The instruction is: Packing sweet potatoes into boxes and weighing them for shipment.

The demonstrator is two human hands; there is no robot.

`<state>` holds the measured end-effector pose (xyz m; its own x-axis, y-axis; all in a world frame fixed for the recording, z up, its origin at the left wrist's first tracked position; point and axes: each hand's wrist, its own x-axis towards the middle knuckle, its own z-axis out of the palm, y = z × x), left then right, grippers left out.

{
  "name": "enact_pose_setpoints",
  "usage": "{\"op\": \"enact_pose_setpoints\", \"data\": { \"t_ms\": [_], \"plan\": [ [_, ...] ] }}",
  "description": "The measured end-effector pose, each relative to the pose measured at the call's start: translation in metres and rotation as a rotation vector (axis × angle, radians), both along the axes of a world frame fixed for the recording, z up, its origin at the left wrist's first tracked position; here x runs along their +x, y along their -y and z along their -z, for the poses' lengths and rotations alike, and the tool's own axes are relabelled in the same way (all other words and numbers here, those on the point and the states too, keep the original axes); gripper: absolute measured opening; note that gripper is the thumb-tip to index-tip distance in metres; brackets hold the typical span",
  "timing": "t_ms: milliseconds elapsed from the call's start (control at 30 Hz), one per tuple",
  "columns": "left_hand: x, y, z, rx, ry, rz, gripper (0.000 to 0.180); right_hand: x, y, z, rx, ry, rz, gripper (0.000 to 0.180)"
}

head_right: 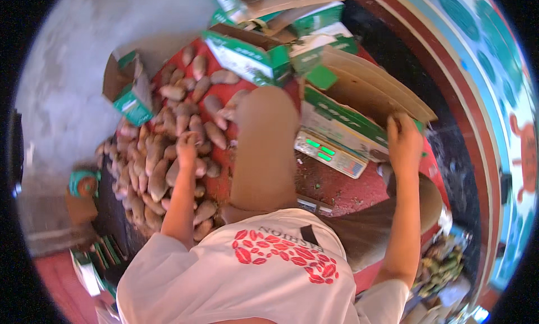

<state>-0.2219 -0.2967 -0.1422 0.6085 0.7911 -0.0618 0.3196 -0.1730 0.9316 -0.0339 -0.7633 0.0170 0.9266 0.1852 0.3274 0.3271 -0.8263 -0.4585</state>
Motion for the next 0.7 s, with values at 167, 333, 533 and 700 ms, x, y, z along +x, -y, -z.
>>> {"op": "enact_pose_setpoints", "data": {
  "t_ms": [167,333,533,700],
  "plan": [
    [-0.060,-0.015,0.102,0.225,-0.356,-0.049,0.016,-0.037,-0.021,-0.004,-0.037,0.122,-0.191,0.015],
    [-0.076,0.003,0.092,0.516,-0.722,0.061,0.036,-0.062,-0.016,0.009,-0.051,0.146,-0.152,0.019],
    [-0.109,-0.032,0.065,0.880,-1.020,-0.045,0.056,-0.084,-0.018,0.029,0.119,-0.072,-0.112,0.015],
    [-0.126,-0.068,0.061,0.776,-1.236,0.007,0.067,-0.089,-0.012,0.047,0.131,-0.118,-0.109,0.015]
  ]
}}
